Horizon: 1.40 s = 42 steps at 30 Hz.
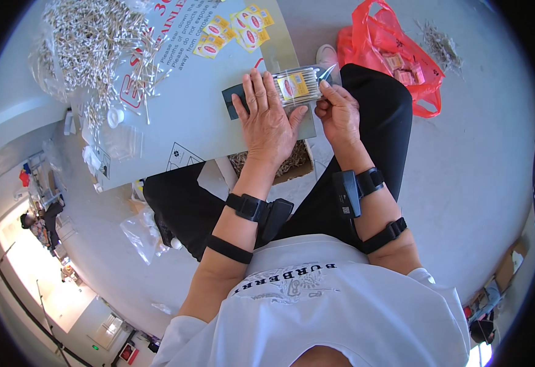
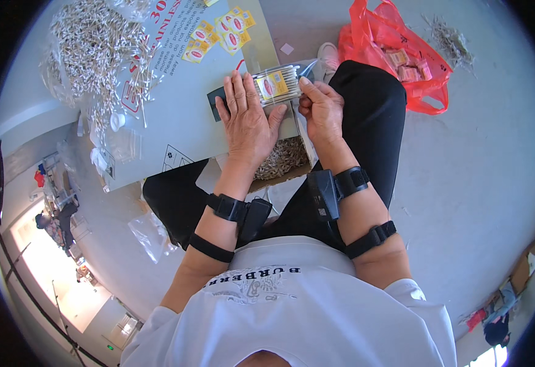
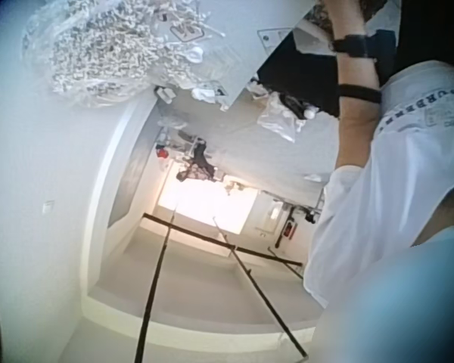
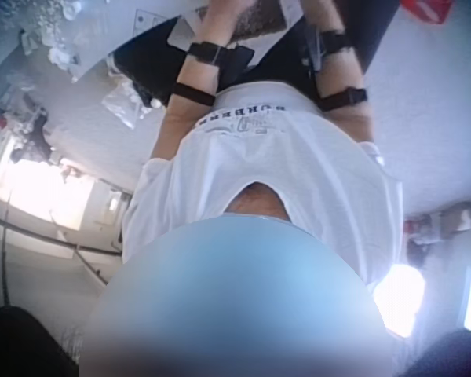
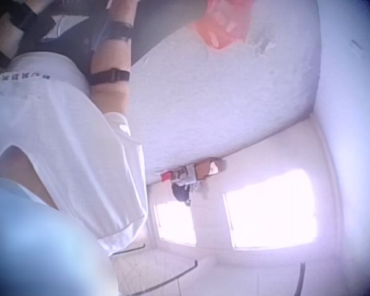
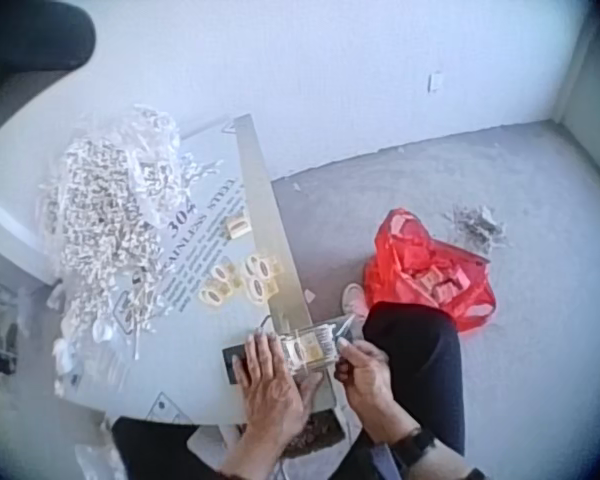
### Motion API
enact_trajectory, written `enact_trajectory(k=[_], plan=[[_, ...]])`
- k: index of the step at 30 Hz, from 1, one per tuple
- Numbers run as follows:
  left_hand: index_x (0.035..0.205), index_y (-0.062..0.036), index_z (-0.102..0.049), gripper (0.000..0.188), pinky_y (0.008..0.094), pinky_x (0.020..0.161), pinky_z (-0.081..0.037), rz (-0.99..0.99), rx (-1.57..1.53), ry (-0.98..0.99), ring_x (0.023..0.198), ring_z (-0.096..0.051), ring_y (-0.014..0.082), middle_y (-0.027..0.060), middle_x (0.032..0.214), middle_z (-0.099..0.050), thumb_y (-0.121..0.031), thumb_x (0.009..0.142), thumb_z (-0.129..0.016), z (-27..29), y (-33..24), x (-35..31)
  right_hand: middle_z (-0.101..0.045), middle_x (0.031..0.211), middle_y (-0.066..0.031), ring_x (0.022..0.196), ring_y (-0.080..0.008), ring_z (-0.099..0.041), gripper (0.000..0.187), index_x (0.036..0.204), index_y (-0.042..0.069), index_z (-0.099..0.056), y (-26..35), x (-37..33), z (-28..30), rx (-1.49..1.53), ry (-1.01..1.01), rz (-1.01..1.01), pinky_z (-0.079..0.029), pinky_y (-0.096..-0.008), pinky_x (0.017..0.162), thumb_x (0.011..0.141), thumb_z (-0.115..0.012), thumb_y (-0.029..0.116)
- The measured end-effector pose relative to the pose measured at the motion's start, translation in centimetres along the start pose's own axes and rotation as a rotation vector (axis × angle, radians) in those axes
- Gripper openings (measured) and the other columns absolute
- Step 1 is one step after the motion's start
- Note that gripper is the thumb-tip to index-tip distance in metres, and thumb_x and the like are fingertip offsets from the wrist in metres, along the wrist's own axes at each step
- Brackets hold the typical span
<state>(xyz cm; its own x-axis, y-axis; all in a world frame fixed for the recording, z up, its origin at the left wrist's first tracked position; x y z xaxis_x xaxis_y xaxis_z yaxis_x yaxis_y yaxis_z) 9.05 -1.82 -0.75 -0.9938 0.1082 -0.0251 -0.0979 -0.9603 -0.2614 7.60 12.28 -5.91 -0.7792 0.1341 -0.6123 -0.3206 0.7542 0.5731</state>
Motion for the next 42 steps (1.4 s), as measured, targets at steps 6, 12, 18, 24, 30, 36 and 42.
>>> enact_trajectory(k=[6, 12, 18, 24, 30, 36, 42], plan=[[0.15, 0.0039, -0.017, 0.089, 0.0584, 0.115, -0.005, 0.018, -0.039, -0.066, 0.148, -0.006, 0.0386, 0.0248, 0.158, -0.013, -0.051, 0.091, -0.056, -0.3, 0.7, -0.2, -0.055, 0.065, 0.0038, 0.052, -0.0057, -0.043, 0.019, 0.075, 0.008, -0.065, 0.6, 0.1, -1.1, -0.05, -0.058, 0.005, -0.034, -0.0207, 0.046, 0.085, -0.076, 0.02], [0.151, 0.0033, -0.017, 0.09, 0.0578, 0.116, -0.004, 0.008, 0.008, -0.042, 0.148, -0.006, 0.0382, 0.0237, 0.158, -0.012, -0.052, 0.091, -0.055, -0.2, 0.5, 0.0, -0.061, 0.07, 0.0037, 0.056, -0.0052, -0.05, 0.022, 0.086, 0.005, -0.072, 0.5, 1.5, -1.5, -0.183, -0.074, 0.109, -0.038, -0.0219, 0.048, 0.086, -0.075, 0.026], [0.152, 0.0023, -0.016, 0.09, 0.0587, 0.115, -0.004, 0.009, 0.034, -0.013, 0.148, -0.006, 0.0368, 0.0214, 0.159, -0.013, -0.052, 0.091, -0.054, -0.3, 0.5, 0.0, -0.064, 0.073, 0.0031, 0.06, -0.0043, -0.052, 0.02, 0.086, 0.001, -0.073, 0.1, 1.5, -2.3, -0.227, -0.05, 0.168, -0.038, -0.0213, 0.053, 0.086, -0.075, 0.022], [0.152, 0.0019, -0.016, 0.09, 0.0591, 0.115, -0.004, 0.003, 0.015, -0.026, 0.148, -0.008, 0.0368, 0.0213, 0.159, -0.013, -0.052, 0.091, -0.055, -0.3, 0.3, 0.1, -0.063, 0.074, 0.0034, 0.062, -0.0036, -0.049, 0.021, 0.084, -0.001, -0.071, 0.0, 2.3, -1.7, -0.347, 0.076, 0.43, -0.038, -0.0218, 0.056, 0.088, -0.073, 0.019], [0.152, 0.0019, -0.018, 0.092, 0.0605, 0.114, 0.0, 0.023, -0.042, -0.057, 0.149, -0.002, 0.0354, 0.0195, 0.16, -0.012, -0.055, 0.089, -0.056, -0.3, 0.7, 0.0, -0.062, 0.073, 0.0039, 0.064, -0.0035, -0.049, 0.023, 0.085, -0.001, -0.072, 0.0, 2.2, -2.2, -0.213, -0.032, 0.196, -0.039, -0.0214, 0.059, 0.091, -0.07, 0.021], [0.152, 0.0002, -0.018, 0.087, 0.061, 0.114, -0.004, 0.001, 0.012, -0.032, 0.149, -0.008, 0.0346, 0.018, 0.16, -0.014, -0.05, 0.091, -0.056, -0.2, 0.6, -0.1, -0.06, 0.072, 0.0045, 0.065, -0.0033, -0.048, 0.023, 0.085, -0.002, -0.071, 0.0, 1.9, -2.5, -0.34, -0.006, 0.317, -0.039, -0.0214, 0.059, 0.091, -0.07, 0.021], [0.152, 0.0004, -0.019, 0.088, 0.0616, 0.114, -0.007, -0.004, 0.038, 0.002, 0.148, -0.01, 0.0354, 0.0179, 0.16, -0.015, -0.051, 0.091, -0.056, 0.2, 0.3, 0.1, -0.052, 0.066, 0.0065, 0.065, -0.0022, -0.04, 0.027, 0.075, -0.001, -0.065, 0.1, 1.7, -2.3, -0.486, 0.04, 0.526, -0.034, -0.0219, 0.057, 0.092, -0.068, 0.02]])
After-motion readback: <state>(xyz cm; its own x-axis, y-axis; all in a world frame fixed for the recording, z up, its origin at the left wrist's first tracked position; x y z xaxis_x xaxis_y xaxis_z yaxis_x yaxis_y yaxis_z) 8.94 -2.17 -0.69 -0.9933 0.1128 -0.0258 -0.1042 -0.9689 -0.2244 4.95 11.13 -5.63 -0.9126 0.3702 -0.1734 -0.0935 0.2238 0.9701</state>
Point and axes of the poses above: each hand's wrist, its own x-axis towards the middle knuckle, its own z-axis out of the back of the hand, y = z × x, the point moved 2 cm from there along x, towards the middle knuckle
